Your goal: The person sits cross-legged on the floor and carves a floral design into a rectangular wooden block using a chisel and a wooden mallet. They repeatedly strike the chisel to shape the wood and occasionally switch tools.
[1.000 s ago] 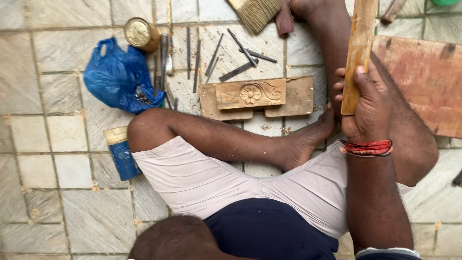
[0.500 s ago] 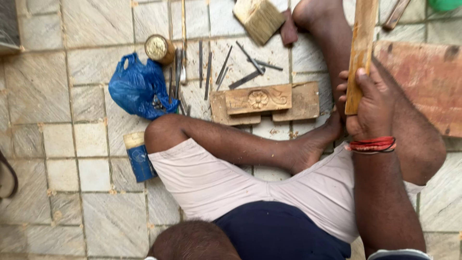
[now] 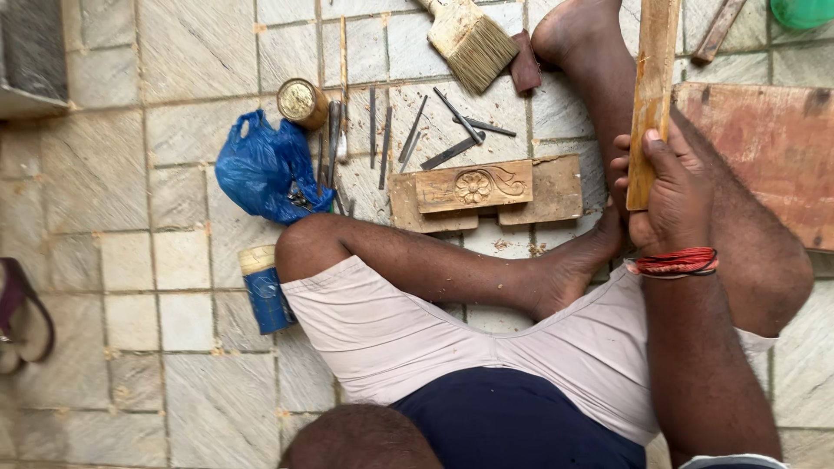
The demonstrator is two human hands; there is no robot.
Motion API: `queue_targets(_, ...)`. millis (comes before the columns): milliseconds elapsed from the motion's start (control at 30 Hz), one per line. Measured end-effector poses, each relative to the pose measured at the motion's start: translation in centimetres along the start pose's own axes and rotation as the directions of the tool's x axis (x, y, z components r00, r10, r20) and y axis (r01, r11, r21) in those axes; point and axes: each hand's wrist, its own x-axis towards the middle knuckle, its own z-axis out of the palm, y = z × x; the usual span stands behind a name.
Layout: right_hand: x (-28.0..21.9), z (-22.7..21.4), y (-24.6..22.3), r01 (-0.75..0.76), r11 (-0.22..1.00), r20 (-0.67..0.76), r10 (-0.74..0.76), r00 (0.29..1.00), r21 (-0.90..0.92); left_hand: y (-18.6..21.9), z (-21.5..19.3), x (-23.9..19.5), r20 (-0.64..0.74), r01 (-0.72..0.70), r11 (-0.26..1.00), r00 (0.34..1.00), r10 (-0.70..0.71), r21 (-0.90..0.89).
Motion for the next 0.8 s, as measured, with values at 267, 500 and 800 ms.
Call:
queue_targets(267, 0.6, -0.5, 0.3, 0.032, 0.998, 0.075, -0.029, 0.997, -0.05, -1.0, -0.6, -2.1, -0.04, 0.0, 1.0, 0.999, 0.001, 0.021)
queue_targets(500, 0.1, 0.3, 0.1, 0.005, 0.998, 0.019, -0.004, 1.0, -0.067, -0.6, -0.2, -1.6, -0.022, -0.071, 0.994, 0.997, 0.073, 0.078)
queue_targets(800, 0.2, 0.1, 0.2, 0.004, 0.999, 0.012, -0.003, 1.0, -0.051, -1.0, 1.1, -3.0, -0.067, -0.097, 0.986, 0.992, 0.107, 0.138)
